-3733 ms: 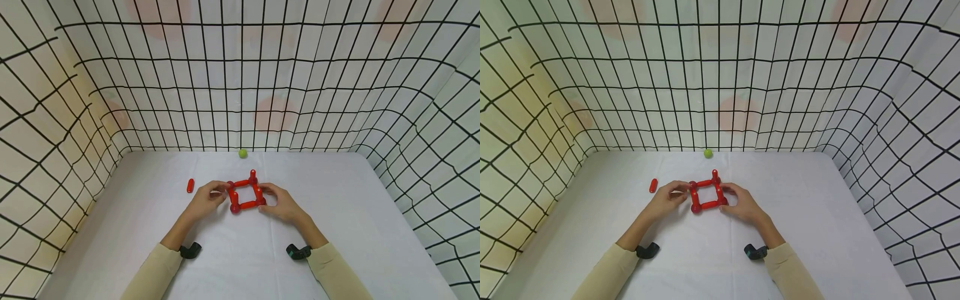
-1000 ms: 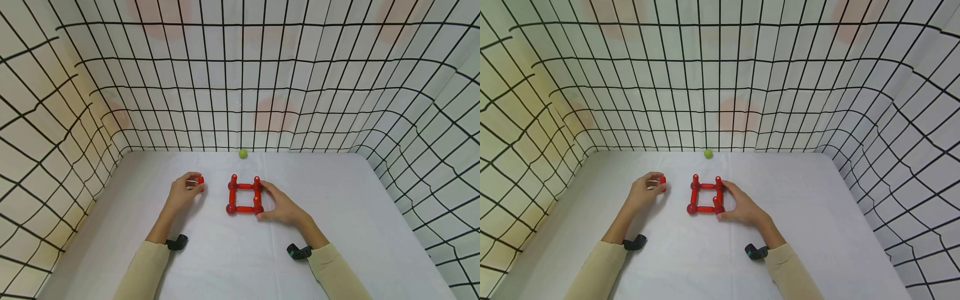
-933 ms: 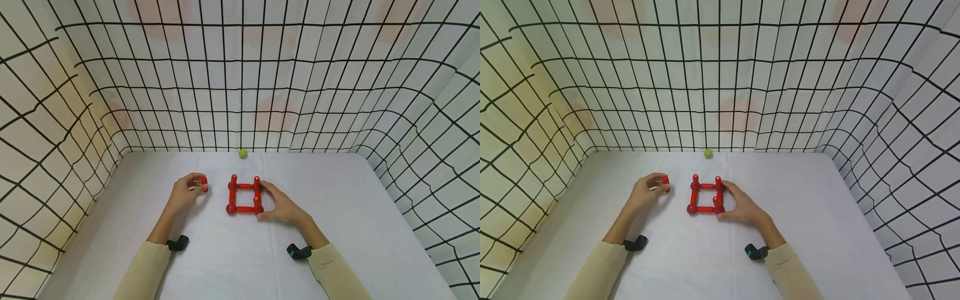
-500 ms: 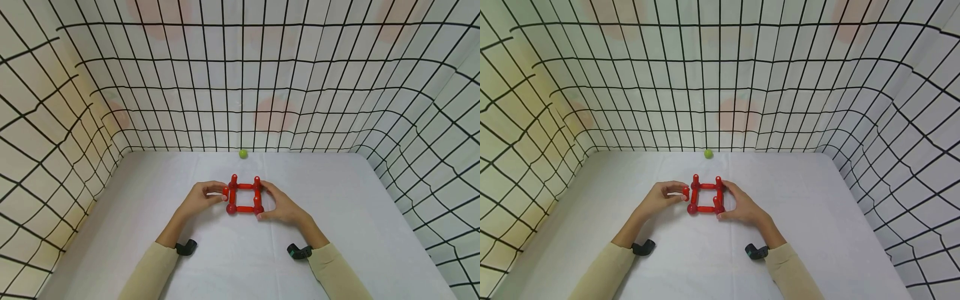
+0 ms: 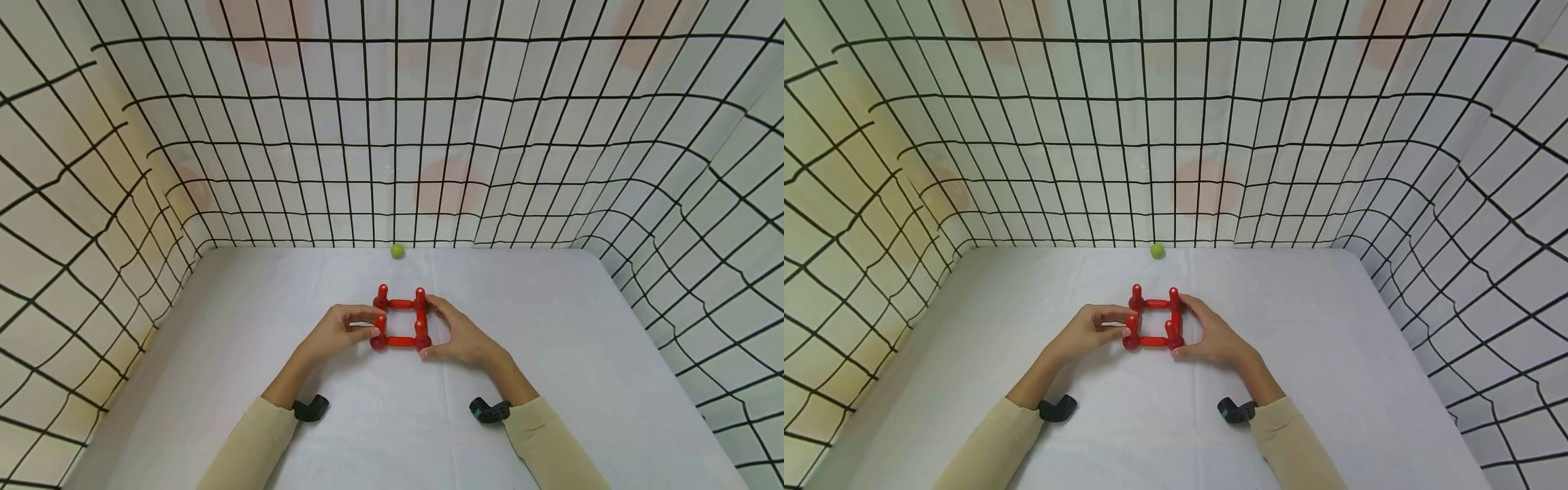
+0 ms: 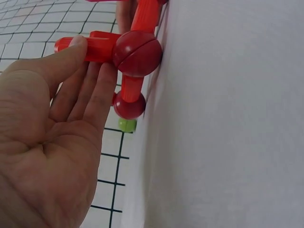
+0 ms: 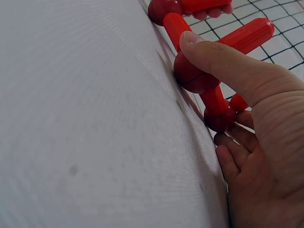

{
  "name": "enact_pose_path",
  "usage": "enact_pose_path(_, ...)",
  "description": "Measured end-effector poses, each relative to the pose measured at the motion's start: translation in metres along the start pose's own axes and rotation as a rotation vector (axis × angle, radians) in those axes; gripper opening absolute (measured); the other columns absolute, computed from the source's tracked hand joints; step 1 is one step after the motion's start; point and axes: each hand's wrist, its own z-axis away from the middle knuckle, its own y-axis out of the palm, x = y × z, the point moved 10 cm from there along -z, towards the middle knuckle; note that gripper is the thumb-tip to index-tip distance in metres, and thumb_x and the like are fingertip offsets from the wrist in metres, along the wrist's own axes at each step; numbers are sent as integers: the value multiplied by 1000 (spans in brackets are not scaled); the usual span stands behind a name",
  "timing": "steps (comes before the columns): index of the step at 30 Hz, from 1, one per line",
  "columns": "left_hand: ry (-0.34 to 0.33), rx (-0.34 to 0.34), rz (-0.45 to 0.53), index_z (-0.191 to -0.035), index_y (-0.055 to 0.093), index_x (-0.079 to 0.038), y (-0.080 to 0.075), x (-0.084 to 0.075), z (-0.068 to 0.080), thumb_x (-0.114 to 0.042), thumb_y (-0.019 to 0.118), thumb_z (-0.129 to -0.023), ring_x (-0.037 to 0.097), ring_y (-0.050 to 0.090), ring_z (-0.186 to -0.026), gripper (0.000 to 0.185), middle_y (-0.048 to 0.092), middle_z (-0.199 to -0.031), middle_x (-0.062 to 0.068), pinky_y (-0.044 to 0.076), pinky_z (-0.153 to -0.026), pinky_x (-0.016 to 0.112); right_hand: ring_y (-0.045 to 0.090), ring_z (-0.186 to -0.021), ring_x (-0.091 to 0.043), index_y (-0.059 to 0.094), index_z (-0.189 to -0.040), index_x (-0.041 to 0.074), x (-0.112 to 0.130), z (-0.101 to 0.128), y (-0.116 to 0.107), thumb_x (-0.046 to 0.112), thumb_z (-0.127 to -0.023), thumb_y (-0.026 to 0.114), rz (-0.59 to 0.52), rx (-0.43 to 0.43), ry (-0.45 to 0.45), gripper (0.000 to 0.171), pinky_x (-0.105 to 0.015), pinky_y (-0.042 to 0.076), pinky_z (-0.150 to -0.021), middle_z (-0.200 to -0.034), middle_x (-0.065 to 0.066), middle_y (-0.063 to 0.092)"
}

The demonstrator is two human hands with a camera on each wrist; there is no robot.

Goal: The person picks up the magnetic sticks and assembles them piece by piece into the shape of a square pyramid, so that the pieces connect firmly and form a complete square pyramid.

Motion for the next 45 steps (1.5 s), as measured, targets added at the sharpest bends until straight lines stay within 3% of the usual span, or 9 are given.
enact_pose_path(3, -4, 5, -18, -133, 69, -10, 0, -1, 0, -13, 75, -95, 25, 67, -123, 39, 73, -127, 5, 59, -95, 31, 35, -153, -31, 26, -162, 25, 0, 0, -1, 50, -71, 93, -4, -1, -6, 116, -51, 32, -124, -167, 0, 32)
enact_pose_path(8, -14, -4, -31, -133, 70, -15, -1, -1, 0, -16, 76, -95, 21, 68, -119, 38, 73, -126, 2, 59, -96, 32, 43, -148, -29, 33, -157, 29, 2, 1, -11, 49, -70, 94, -78, -39, -7, 108, -49, 39, -120, -160, 0, 43)
enact_pose_path(13, -25, -29, -48, -126, 73, -17, -4, -1, 1, -19, 77, -94, 19, 70, -113, 33, 75, -119, 1, 60, -94, 31, 64, -113, -30, 60, -125, 10, 17, 3, -28, 27, -81, 90, -178, -112, -154, 56, -44, 55, -102, -120, -13, 65)
enact_pose_path(17, -39, -30, -74, -124, 75, -15, -4, 1, 1, -20, 78, -93, 18, 71, -109, 32, 76, -116, 0, 60, -92, 29, 63, -94, -28, 68, -109, 9, 29, 5, -25, 16, -87, 84, -184, -52, -226, 28, -32, 56, -83, -102, -13, 68)
enact_pose_path(25, -29, -41, -98, -124, 75, -16, -1, -2, 0, -23, 78, -93, 16, 71, -107, 32, 77, -114, -1, 60, -91, 27, 63, -95, -20, 72, -116, 11, 32, 3, -11, 18, -93, 77, -129, 12, -215, 24, -27, 54, -79, -102, -4, 71)
enact_pose_path(33, -19, -100, -177, -124, 75, -20, 2, -4, -4, -30, 77, -94, 12, 72, -101, 32, 78, -109, -5, 60, -88, 27, 61, -93, -16, 71, -116, 13, 38, 2, -8, 24, -97, 73, -63, -16, -208, 22, -26, 55, -80, -98, 0, 68)
enact_pose_path(45, -32, -135, -177, -123, 76, -22, 10, -2, -7, -32, 75, -96, 8, 71, -93, 29, 78, -106, -10, 59, -82, 25, 62, -93, -17, 71, -117, 16, 33, -2, -3, 26, -99, 71, -61, -51, -131, 21, -27, 54, -82, -97, 3, 69)
